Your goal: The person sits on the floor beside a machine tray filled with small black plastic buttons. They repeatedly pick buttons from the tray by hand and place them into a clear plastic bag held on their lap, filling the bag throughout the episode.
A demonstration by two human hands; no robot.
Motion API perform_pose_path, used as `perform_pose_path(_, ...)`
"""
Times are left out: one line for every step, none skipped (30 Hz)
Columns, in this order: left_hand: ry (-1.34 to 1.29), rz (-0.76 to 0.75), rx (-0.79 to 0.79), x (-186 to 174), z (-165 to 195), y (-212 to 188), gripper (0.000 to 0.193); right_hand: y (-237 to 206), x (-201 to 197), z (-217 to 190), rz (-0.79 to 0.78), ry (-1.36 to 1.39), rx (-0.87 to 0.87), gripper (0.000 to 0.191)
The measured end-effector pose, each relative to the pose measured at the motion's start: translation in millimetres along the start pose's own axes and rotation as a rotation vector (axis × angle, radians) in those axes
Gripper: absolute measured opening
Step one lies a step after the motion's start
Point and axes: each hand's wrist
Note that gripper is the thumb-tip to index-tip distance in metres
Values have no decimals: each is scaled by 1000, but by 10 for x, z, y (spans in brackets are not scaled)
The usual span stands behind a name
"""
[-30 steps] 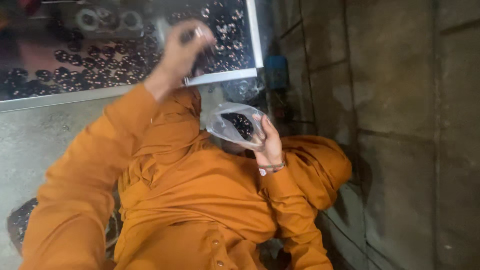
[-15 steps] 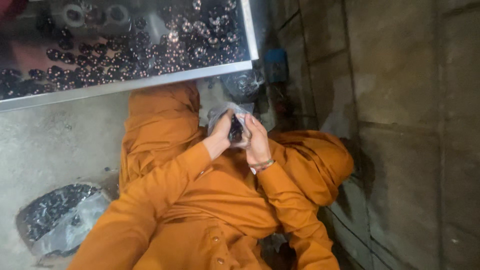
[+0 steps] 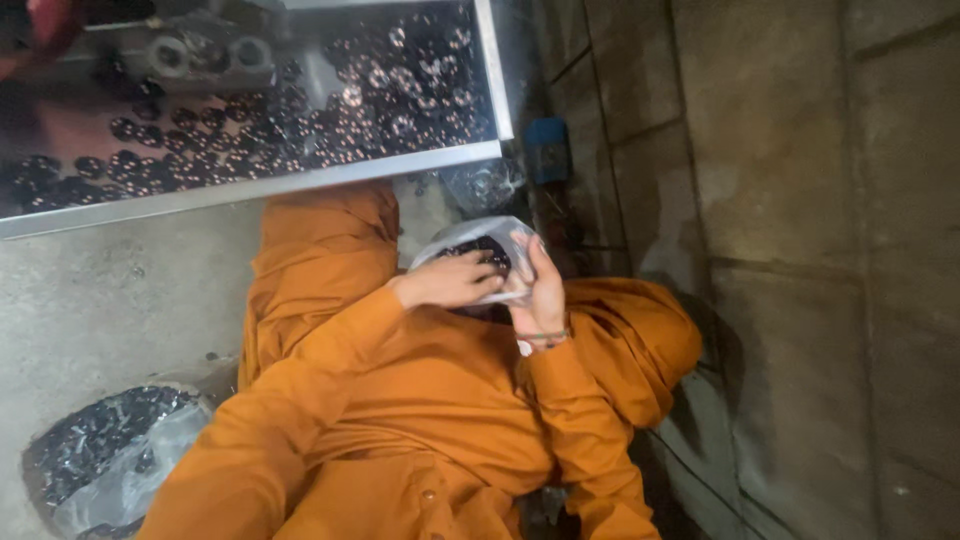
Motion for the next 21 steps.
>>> perform_pose_path(-86,102,19,-73,47,-86,35,-6,13,-30,132,-30,39,34)
perform_pose_path(-168,206,40,-169,99,-228,33,4,34,-55,90,-30,-2,34)
perform_pose_path(-248,312,63,-300,138,-373,31,-1,43,-85,45,-31,-43,34)
perform_pose_path(-225,387,67,-465,155,-525,29,-11,51,-104,1,-28,-77,34)
perform_pose_path(-204,462,66,-626,176,-707,27,-30,53,-125,34,-57,-62,36)
perform_pose_path(-14,535,47,-819,151,-889,31,-46,45,-148,64,-89,-44,37)
perform_pose_path(182,608,25,-1059,82,-1089,38,-35,55,-168,89,-125,-28,39)
perform_pose_path(248,613,-35,-1291,6,-1332,43,-20,65,-183,67,-94,-9,39)
perform_pose_path(425,697,-136,-1471,-65,-1577,39,-11,68,-202,46,-66,13,39)
perform_pose_path(437,734,-311,-1642,-141,-1842,38,2,75,-220,27,-38,35,39)
perform_pose_path(510,749,-519,-1784,-258,-2014,34,25,83,-237,16,-55,31,39)
perform_pose_path(577,753,-723,-1928,-396,-2160,30,37,93,-246,12,-66,23,40)
perform_pose_path(766,820,-729,-2045,-530,-2297,38,45,101,-250,14,-75,15,40)
perform_pose_path(957,882,-731,-2144,-670,-2377,50,56,117,-249,-5,-75,16,40)
perform_pose_path(942,945,-730,-2231,-818,-2382,55,65,138,-240,-22,-74,19,41)
perform_pose_path(923,1003,-730,-2278,-924,-2378,61,51,155,-222,-34,-73,24,41)
perform_pose_path(902,1065,-733,-2300,-1005,-2350,66,31,177,-201,-19,-84,38,42)
perform_pose_path(843,993,-717,-2284,-1060,-2272,64,33,207,-192,-9,-101,50,42)
perform_pose_path(781,925,-700,-2221,-1100,-2128,61,39,232,-193,0,-121,61,43)
perform_pose_path(718,856,-683,-2160,-1102,-1921,60,27,263,-187,-16,-130,60,42)
perform_pose_path(654,781,-663,-2109,-1064,-1740,58,14,282,-172,-27,-133,61,42)
Point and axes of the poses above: each hand's wrist, its own y-axis towards the middle knuckle, its own x-axis out of the palm, z = x × y, and after that the axes turned 8 degrees about -y, right-handed
